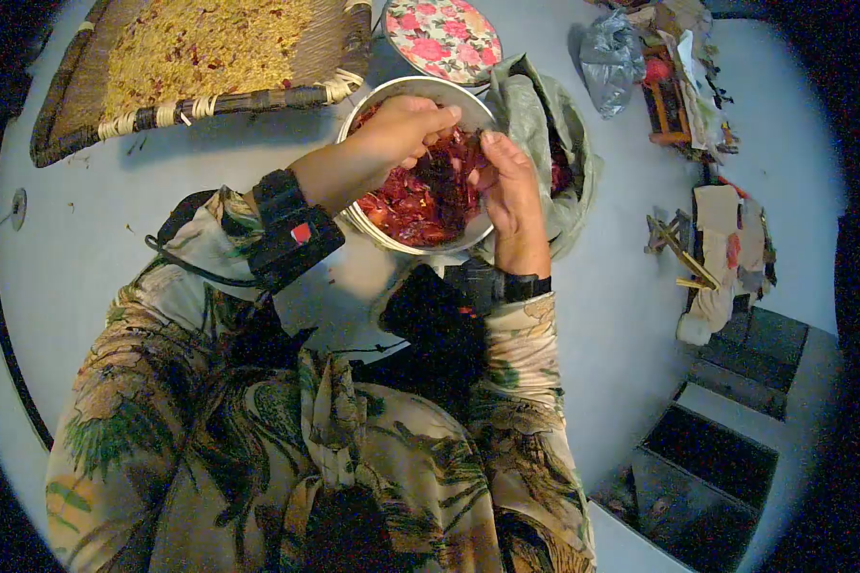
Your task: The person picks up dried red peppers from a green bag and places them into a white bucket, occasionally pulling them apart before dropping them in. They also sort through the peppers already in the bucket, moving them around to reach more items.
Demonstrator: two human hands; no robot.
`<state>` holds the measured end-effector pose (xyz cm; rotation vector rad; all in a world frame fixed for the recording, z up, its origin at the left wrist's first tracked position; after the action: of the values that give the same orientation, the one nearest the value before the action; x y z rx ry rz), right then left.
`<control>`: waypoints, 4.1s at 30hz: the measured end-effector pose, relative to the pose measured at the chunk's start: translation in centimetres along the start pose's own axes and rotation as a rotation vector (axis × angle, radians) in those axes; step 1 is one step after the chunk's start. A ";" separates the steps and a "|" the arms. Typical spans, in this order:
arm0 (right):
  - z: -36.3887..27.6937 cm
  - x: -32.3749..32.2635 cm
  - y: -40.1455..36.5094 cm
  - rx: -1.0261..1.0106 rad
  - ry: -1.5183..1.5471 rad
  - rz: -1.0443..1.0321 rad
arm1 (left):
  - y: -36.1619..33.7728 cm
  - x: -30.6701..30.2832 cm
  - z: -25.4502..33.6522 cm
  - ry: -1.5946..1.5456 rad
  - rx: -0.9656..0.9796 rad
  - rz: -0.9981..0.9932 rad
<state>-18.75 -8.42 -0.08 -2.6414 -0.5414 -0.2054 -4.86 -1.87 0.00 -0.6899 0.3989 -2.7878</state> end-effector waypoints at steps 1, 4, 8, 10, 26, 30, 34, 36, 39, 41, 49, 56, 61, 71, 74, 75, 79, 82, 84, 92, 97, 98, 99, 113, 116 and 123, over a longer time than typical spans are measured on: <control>-0.2 0.4 -0.5 -0.014 -0.012 0.004 | 0.2 0.0 -0.2 0.013 -0.009 -0.011; 0.0 0.8 -1.1 -0.058 -0.023 0.043 | 0.5 0.2 -0.9 0.082 -0.028 -0.013; -0.2 1.2 -1.4 -0.081 -0.006 0.040 | 0.8 0.5 -1.6 0.164 -0.042 -0.055; -0.3 1.3 -1.4 -0.065 0.016 0.045 | 1.1 0.4 -1.6 0.135 -0.015 -0.027; -5.4 -3.2 -1.2 -0.516 -0.373 0.263 | 1.0 -0.6 -0.3 -0.106 0.066 -0.024; -8.0 -11.6 -0.6 -0.925 -0.745 0.754 | 0.7 -1.5 0.2 -0.166 0.044 0.061; -7.8 -12.3 -0.6 -0.939 -0.822 0.747 | 1.0 -2.3 0.4 -0.207 0.040 0.063; -5.9 -9.4 0.5 -0.633 -0.636 0.448 | 1.4 -2.5 0.4 -0.230 0.054 0.058; -0.7 -4.2 1.6 -0.281 -0.716 0.038 | 1.1 -2.4 0.8 -0.267 0.052 0.067; 3.8 -4.8 3.0 -0.282 -1.161 0.055 | 0.8 -2.5 1.0 -0.278 0.055 0.064; 8.3 -6.7 4.5 -0.084 -1.373 0.170 | 0.4 -2.6 1.8 -0.297 0.071 0.038; 9.1 -2.0 3.4 -0.144 -1.599 0.019 | 0.1 -2.8 2.2 -0.282 0.071 0.053; 9.5 1.6 0.8 -0.283 -1.493 -0.121 | 0.0 -2.4 2.4 -0.291 0.063 0.017; 9.9 1.7 0.0 -0.241 -1.674 -0.106 | -0.1 -2.6 2.7 -0.243 0.052 0.050; 10.2 1.0 0.2 -0.124 -1.635 -0.105 | -0.5 -2.5 3.0 -0.257 0.058 0.038; 10.4 1.1 0.1 -0.106 -1.623 -0.130 | -0.5 -2.5 2.9 -0.258 0.058 0.021; 11.2 2.0 -0.2 -0.146 -1.664 -0.157 | -0.4 -2.4 3.0 -0.264 0.057 -0.003; 11.9 2.3 0.1 -0.219 -1.757 -0.110 | -0.3 -2.5 2.9 -0.257 0.055 0.011; 12.2 2.2 0.5 -0.253 -1.805 -0.091 | -0.2 -2.6 2.8 -0.253 0.050 0.025; 10.9 -0.3 2.0 -0.427 -1.697 -0.015 | 0.2 -2.9 2.6 -0.250 0.071 -0.003; 9.4 -4.4 5.2 -0.249 -1.040 0.080 | -0.1 -2.9 3.0 -0.267 0.083 0.001; 9.1 -4.9 5.9 -0.238 -0.864 0.067 | -0.2 -2.8 3.1 -0.273 0.080 0.001; 8.5 -4.9 6.0 -0.227 -0.687 0.054 | -0.2 -2.9 3.0 -0.272 0.082 0.004; 3.6 -4.0 4.1 0.045 -0.093 0.073 | 0.0 -2.8 2.8 -0.229 0.072 0.032; 2.9 -3.1 3.6 0.018 0.004 0.019 | 0.2 -2.8 2.6 -0.235 0.071 0.011; 2.8 -2.6 4.2 0.077 0.242 -0.116 | 0.0 -2.6 2.5 -0.253 0.050 0.041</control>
<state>-19.25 -11.52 -4.83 -2.4671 -0.6069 -0.5219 -1.45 -1.66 1.05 -0.9953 0.2889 -2.6174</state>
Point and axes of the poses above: each hand's wrist, its own y-axis towards the middle knuckle, its own x-axis out of the palm, z = x × y, the point moved 6 cm from there along y, towards the middle knuckle, and after that the axes turned 8 degrees about z, right-handed, at the moved point
